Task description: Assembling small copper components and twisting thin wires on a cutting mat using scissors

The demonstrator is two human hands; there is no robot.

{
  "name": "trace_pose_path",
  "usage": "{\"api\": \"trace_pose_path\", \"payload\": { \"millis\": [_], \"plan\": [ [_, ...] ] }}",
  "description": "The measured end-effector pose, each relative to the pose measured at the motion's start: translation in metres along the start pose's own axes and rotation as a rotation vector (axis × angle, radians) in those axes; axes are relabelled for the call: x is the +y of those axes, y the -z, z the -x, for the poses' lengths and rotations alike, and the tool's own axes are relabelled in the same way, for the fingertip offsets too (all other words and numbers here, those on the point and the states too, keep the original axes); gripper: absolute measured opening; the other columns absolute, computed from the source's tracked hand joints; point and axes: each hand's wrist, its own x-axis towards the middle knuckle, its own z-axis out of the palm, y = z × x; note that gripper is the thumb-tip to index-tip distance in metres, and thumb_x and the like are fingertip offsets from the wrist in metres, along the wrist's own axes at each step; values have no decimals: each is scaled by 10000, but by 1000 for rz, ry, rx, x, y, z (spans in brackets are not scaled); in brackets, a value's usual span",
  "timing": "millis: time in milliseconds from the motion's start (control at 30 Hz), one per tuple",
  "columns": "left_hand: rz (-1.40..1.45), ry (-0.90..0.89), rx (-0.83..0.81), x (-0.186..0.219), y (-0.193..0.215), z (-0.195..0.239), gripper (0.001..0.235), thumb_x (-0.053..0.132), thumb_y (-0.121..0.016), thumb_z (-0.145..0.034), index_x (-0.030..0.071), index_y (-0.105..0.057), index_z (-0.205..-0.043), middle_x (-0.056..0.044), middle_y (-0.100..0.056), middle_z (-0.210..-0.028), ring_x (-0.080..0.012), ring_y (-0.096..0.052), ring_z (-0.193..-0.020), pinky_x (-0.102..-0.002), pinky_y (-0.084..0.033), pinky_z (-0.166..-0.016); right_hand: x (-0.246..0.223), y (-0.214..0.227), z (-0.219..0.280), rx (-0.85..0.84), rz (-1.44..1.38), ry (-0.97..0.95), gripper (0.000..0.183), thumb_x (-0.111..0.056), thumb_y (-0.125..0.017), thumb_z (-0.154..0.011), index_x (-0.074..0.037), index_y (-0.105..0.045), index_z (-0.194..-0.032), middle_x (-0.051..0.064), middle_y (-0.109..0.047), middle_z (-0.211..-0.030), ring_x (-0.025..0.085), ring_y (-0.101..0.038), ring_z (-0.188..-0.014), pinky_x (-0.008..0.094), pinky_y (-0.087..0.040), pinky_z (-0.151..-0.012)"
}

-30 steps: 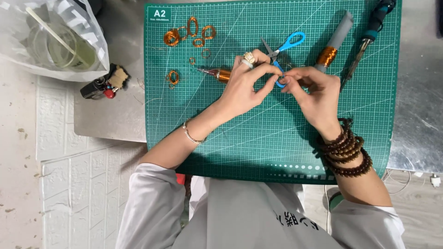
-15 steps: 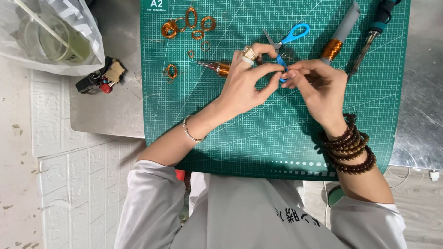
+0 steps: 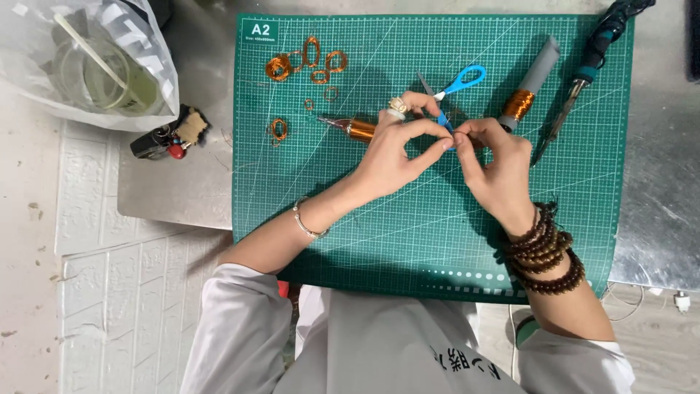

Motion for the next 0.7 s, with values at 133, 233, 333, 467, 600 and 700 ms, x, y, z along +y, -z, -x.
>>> {"api": "trace_pose_path", "payload": {
  "millis": [133, 233, 333, 467, 600, 700],
  "plan": [
    [-88, -61, -17, 6, 4, -3, 20, 138, -678, -835, 132, -666, -849, -15, -478, -1110, -199, -458, -1013, -376, -318, -852, -5, 0, -2, 10, 19, 2, 53, 105, -539, -944, 95, -589, -931, 200, -637, -739, 337, -641, -636, 393, -517, -582],
    [-175, -99, -42, 7, 5, -3, 50, 145, -690, -821, 126, -656, -852, -24, -473, -1108, -205, -444, -1030, -391, -323, -855, -5, -1, -1, 23, 31, -1, 57, 102, -533, -944, 93, -587, -928, 198, -634, -733, 328, -630, -618, 392, -507, -577],
    [-220, -120, -48, 9, 4, -3, 49, 151, -687, -818, 133, -652, -846, -7, -461, -1110, -194, -443, -1018, -390, -329, -847, -2, -1, -1, 18, 41, -12, 69, 93, -534, -941, 52, -587, -926, 151, -633, -720, 294, -617, -590, 356, -487, -566],
    [-251, -161, -77, 11, 3, -2, 24, 126, -641, -840, 109, -629, -830, -31, -436, -1077, -225, -418, -1053, -405, -325, -865, 0, -4, -1, 21, 97, 10, 77, 95, -492, -952, 65, -562, -943, 182, -597, -698, 319, -591, -555, 361, -453, -527],
    [-285, -212, -103, 11, 3, 0, 19, 115, -621, -845, 113, -612, -828, -38, -408, -1055, -252, -376, -1097, -439, -310, -906, 2, -4, -1, 63, 124, 30, 97, 129, -468, -949, 81, -550, -968, 183, -583, -700, 308, -580, -542, 345, -444, -520],
    [-289, -221, -102, 9, 0, 2, 25, 117, -631, -833, 125, -607, -830, -26, -399, -1032, -261, -373, -1095, -454, -300, -914, 2, -3, -1, 85, 131, 20, 91, 113, -468, -961, 66, -545, -978, 180, -590, -702, 301, -590, -554, 319, -429, -509]
  ]
}}
